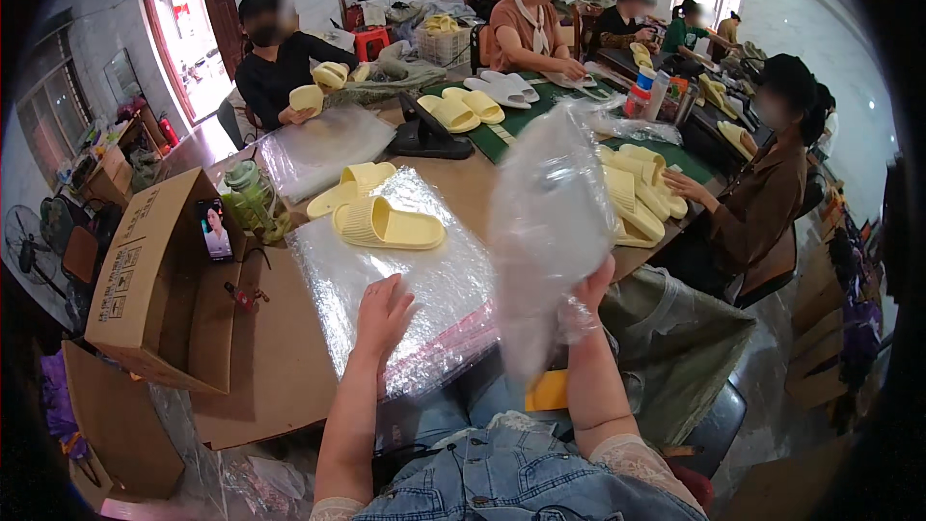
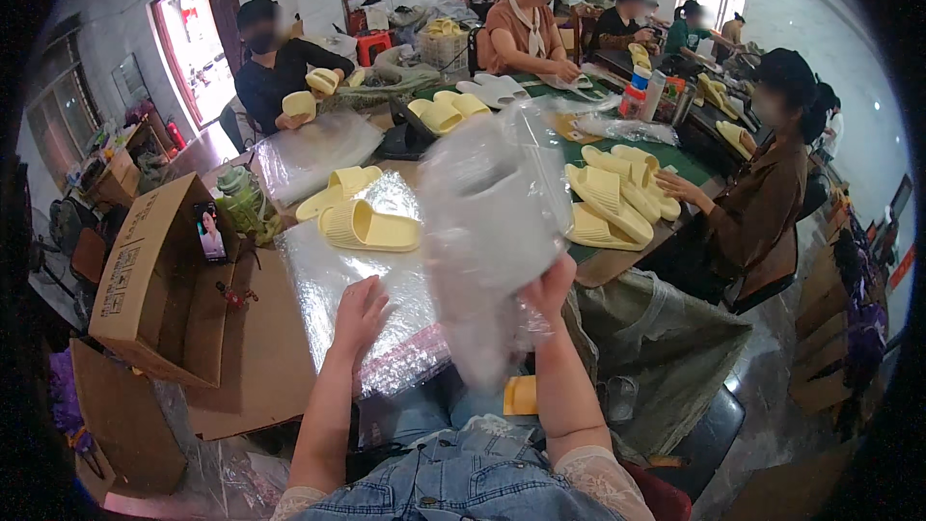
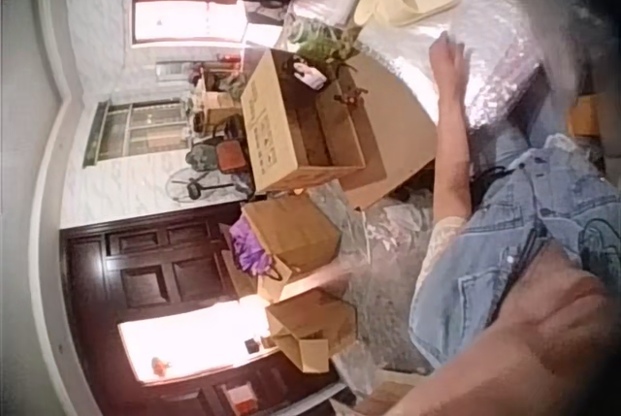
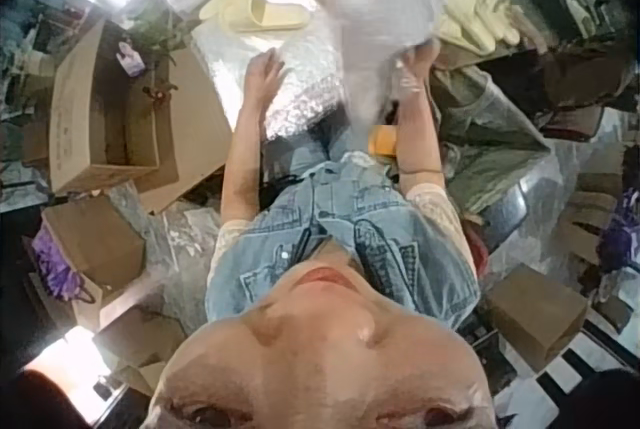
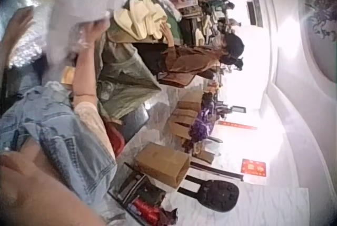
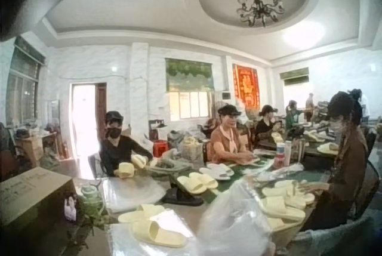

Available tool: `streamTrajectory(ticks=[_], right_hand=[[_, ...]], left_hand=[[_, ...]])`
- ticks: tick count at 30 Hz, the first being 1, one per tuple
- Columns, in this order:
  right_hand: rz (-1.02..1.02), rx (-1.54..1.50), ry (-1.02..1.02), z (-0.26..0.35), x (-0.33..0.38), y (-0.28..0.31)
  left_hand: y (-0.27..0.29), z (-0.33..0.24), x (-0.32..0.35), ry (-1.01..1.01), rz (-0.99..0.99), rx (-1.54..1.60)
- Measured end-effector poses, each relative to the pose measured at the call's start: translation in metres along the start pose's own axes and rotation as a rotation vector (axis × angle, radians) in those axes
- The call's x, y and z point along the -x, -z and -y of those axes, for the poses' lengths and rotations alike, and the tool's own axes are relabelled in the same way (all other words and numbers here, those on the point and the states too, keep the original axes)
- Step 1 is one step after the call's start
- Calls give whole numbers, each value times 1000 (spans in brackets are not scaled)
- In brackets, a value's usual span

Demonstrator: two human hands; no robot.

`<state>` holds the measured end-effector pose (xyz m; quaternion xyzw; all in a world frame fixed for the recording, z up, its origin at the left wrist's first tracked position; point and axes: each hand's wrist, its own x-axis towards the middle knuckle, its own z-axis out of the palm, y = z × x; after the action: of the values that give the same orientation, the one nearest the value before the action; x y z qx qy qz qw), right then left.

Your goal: The person wraps pairs of white and yellow plastic slippers in clear plastic bags. They pick up a pair of slippers, place them into a bag, and seal it before moving to the next pair. The task is performed at a table in a workshop setting with other workers visible in the background.

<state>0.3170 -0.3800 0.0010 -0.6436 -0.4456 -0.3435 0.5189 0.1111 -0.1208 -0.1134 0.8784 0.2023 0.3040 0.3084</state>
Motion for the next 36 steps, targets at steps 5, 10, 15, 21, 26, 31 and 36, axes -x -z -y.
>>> streamTrajectory(ticks=[5,10,15,21,26,31,36], right_hand=[[-50,105,135,21,-1,4],[-35,77,94,22,6,13],[20,68,4,10,5,34],[109,205,-213,-36,-16,113],[248,406,-475,-80,-21,217],[585,572,-914,-107,48,330],[1077,663,-1329,-120,153,392]], left_hand=[[-1,1,0,38,-4,23],[-1,0,-3,7,2,3],[0,-1,0,33,4,14],[-4,-7,-3,31,2,-1],[-4,-3,-2,42,-3,-9],[0,-13,1,99,-22,-12],[-5,6,1,30,10,-14]])
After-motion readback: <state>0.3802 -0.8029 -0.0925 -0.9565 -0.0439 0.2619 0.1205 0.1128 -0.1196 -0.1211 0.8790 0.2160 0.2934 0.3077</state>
